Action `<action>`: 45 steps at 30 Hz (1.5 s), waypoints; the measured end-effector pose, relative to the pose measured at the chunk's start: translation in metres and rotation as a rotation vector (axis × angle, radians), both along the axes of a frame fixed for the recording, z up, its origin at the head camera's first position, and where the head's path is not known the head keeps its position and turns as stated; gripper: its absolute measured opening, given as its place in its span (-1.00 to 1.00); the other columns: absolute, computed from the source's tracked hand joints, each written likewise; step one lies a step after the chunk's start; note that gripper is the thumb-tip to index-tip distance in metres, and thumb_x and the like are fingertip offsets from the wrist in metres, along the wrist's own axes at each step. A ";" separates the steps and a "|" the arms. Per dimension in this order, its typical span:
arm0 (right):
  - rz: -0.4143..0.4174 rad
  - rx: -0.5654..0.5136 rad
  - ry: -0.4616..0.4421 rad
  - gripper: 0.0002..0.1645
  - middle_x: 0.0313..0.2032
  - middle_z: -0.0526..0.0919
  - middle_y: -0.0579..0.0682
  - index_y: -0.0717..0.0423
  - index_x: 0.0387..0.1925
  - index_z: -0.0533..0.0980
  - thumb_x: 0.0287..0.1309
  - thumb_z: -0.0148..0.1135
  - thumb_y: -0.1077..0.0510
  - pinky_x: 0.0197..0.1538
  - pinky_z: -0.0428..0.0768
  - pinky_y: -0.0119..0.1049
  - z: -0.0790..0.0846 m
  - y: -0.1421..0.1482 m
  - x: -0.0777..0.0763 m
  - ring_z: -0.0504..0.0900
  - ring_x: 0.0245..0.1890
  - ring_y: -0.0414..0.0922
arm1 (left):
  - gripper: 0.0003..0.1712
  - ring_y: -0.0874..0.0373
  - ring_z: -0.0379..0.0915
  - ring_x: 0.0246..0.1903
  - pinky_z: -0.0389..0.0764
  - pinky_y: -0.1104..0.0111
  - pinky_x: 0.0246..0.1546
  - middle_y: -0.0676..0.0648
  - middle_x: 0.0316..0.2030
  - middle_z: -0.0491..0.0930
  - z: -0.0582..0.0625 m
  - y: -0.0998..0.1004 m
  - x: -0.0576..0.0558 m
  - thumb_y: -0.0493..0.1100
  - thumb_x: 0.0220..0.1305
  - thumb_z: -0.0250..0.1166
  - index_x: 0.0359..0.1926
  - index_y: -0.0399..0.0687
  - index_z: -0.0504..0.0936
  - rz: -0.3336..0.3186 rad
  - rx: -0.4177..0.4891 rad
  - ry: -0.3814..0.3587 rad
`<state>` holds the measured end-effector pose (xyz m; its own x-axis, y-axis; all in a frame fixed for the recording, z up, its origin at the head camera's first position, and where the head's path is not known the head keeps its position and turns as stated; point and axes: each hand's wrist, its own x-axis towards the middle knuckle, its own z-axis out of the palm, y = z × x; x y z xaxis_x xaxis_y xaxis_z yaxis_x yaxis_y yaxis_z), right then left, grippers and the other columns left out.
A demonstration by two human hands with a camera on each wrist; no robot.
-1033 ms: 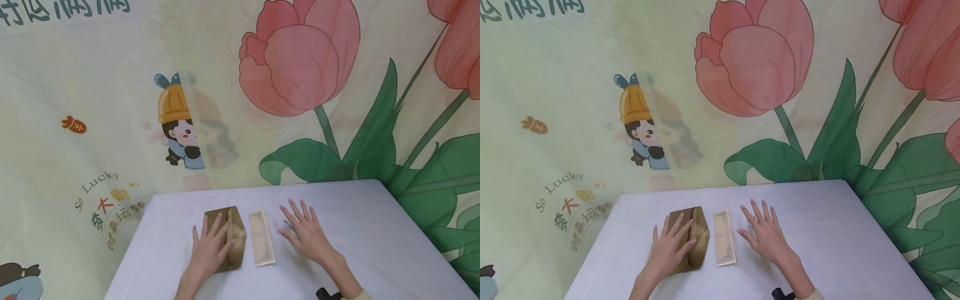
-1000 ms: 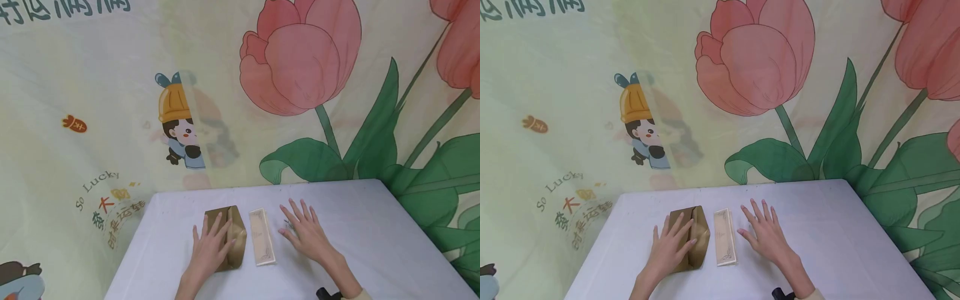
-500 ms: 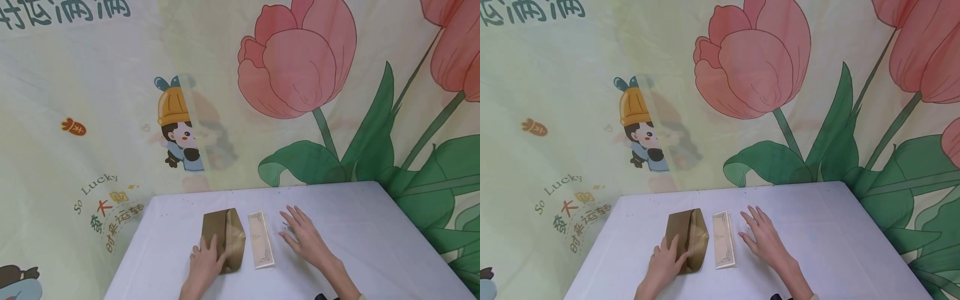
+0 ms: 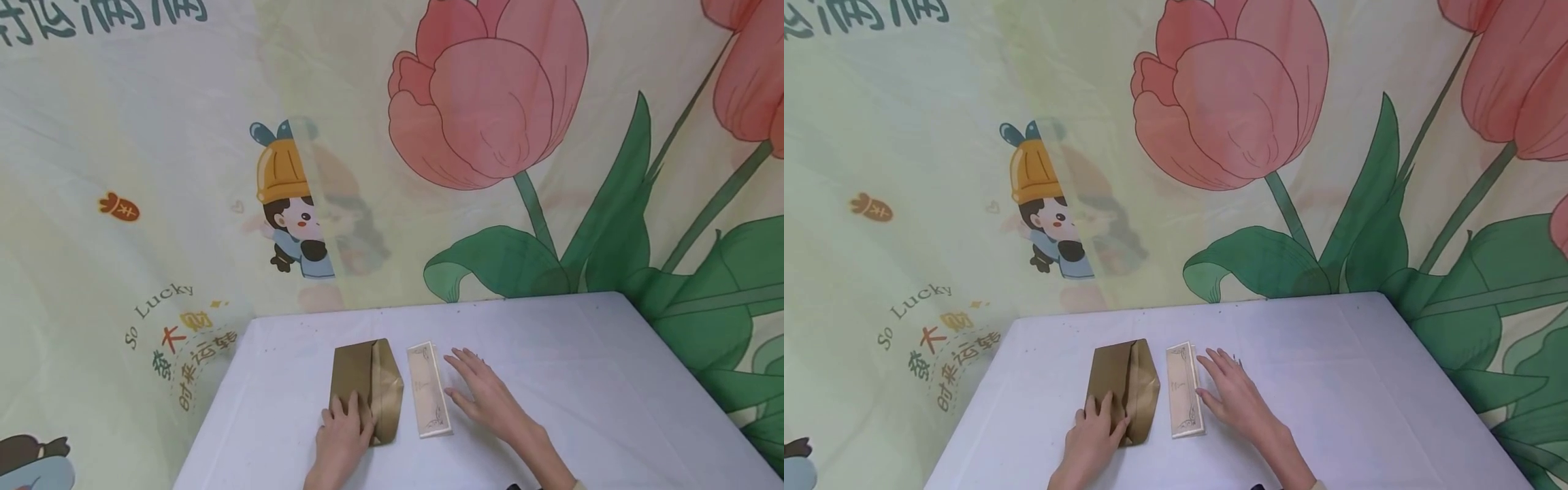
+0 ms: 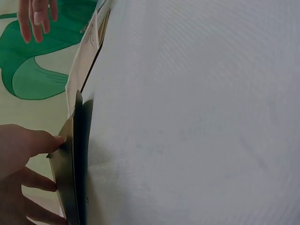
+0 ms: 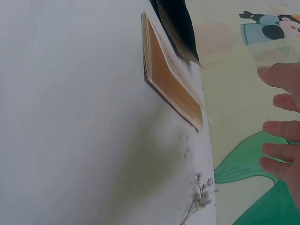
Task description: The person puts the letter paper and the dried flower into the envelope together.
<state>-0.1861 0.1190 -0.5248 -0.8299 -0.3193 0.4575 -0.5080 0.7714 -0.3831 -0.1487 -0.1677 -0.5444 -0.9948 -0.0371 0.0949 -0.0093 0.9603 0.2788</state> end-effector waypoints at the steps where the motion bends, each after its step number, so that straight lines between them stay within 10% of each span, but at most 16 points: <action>1: 0.009 -0.004 -0.009 -0.23 0.36 0.51 0.18 0.06 0.36 0.47 0.14 0.54 0.04 0.25 0.54 0.18 0.000 -0.002 0.000 0.47 0.38 0.23 | -0.24 -0.40 0.43 0.00 0.60 -0.12 -0.29 -0.54 0.20 0.39 0.000 0.000 0.000 0.15 0.35 0.34 0.34 -0.30 0.46 0.003 0.001 0.001; 45: 0.360 0.068 -0.211 -0.49 0.48 0.36 0.17 0.14 0.26 0.55 0.32 0.35 0.13 0.39 0.46 -0.03 -0.015 -0.095 -0.002 0.37 0.47 0.12 | -0.25 -0.43 0.44 0.10 0.63 -0.19 -0.25 -0.52 0.25 0.40 0.004 -0.003 -0.002 0.12 0.31 0.40 0.35 -0.25 0.47 0.032 0.028 -0.056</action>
<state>-0.1876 0.0241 -0.5396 -0.7330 -0.6296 0.2575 -0.6657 0.5864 -0.4614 -0.1503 -0.1707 -0.5405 -0.9967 -0.0713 0.0380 -0.0565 0.9512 0.3033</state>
